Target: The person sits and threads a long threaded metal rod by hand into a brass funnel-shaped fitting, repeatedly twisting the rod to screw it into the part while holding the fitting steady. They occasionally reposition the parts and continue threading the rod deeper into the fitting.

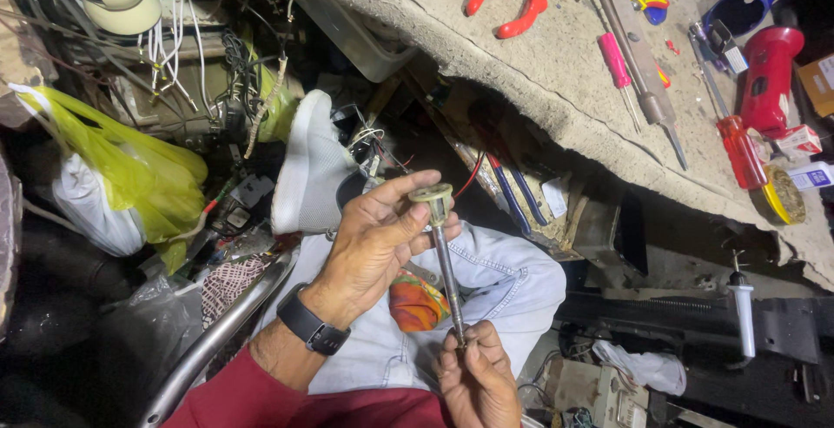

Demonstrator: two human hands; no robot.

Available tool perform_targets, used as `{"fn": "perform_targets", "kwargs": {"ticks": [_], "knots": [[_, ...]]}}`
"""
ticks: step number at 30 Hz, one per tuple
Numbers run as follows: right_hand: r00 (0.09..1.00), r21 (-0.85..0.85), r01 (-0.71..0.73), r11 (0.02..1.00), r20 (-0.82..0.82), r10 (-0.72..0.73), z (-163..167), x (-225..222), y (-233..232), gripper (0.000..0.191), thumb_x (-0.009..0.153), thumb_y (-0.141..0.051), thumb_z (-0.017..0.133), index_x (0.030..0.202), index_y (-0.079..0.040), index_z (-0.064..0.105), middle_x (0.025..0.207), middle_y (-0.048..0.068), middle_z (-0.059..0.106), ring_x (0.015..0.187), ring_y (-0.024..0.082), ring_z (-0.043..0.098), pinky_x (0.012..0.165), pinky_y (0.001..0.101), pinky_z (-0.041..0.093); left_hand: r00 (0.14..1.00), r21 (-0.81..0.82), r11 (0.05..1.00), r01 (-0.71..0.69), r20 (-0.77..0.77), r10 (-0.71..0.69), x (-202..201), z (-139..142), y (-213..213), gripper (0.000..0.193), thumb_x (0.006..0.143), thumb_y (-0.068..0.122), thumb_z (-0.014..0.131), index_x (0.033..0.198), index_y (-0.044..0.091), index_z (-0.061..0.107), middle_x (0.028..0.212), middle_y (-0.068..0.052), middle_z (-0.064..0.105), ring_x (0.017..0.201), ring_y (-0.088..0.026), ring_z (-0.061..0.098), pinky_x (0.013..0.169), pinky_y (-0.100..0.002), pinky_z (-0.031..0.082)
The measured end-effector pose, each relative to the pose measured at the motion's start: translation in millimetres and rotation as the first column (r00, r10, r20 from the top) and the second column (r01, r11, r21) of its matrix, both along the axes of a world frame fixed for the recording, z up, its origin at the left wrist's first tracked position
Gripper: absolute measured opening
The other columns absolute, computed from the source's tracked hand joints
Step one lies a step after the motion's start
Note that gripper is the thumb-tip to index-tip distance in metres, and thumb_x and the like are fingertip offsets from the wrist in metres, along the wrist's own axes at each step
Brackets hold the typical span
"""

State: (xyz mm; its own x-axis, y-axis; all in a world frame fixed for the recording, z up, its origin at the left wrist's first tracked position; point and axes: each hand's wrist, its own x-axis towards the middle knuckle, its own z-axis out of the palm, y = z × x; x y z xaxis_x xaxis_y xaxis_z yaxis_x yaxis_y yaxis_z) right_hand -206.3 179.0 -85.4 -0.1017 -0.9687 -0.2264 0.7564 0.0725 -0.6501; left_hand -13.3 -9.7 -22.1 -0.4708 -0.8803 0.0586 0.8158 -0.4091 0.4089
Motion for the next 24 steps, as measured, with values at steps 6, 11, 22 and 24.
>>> {"fn": "perform_targets", "kwargs": {"ticks": [6,11,22,24], "knots": [[0.962,0.001,0.138,0.990,-0.238,-0.134,8.8,11.7,4.7,0.023,0.091,-0.007,0.074,0.107,0.001,0.059,0.097,0.020,0.070,0.080,0.024,0.066,0.072,0.0353,0.054,0.941,-0.105,0.987,-0.119,0.305,0.145,4.4,12.6,-2.7,0.031,0.093,0.003,0.069,0.122,-0.005,0.063,0.115,-0.017,0.072,0.103,-0.028,0.075,0.093,-0.045,0.066],[0.992,0.029,-0.030,0.999,-0.121,0.033,20.9,18.8,5.7,0.025,0.094,-0.003,0.074,0.113,0.000,0.058,0.105,0.019,0.072,0.086,0.023,0.070,0.079,0.0351,0.057,0.791,-0.202,0.964,-0.173,0.554,0.258,3.9,6.4,6.3,0.029,0.099,0.004,0.065,0.125,-0.008,0.060,0.110,-0.020,0.072,0.093,-0.030,0.075,0.085,-0.043,0.064],[-0.676,-0.573,0.513,0.640,-0.728,-0.110,110.8,-206.9,-38.6,0.100,0.078,-0.048,0.087,0.145,0.009,0.040,0.143,0.031,0.053,0.134,0.043,0.048,0.113,0.0508,0.039,0.516,-0.321,0.946,0.049,0.819,0.251,1.9,-109.1,-38.8,0.023,0.102,0.004,0.061,0.118,-0.008,0.052,0.108,-0.025,0.072,0.100,-0.035,0.075,0.091,-0.045,0.063],[-0.531,-0.362,0.669,0.649,-0.844,0.076,131.4,-255.0,-52.8,0.114,0.075,-0.060,0.087,0.147,0.011,0.036,0.142,0.035,0.051,0.130,0.049,0.051,0.107,0.0513,0.043,0.469,-0.259,0.961,0.096,0.864,0.186,4.6,-130.6,-33.6,0.023,0.101,0.004,0.061,0.118,-0.009,0.053,0.108,-0.026,0.072,0.100,-0.035,0.075,0.091,-0.046,0.063]]}}
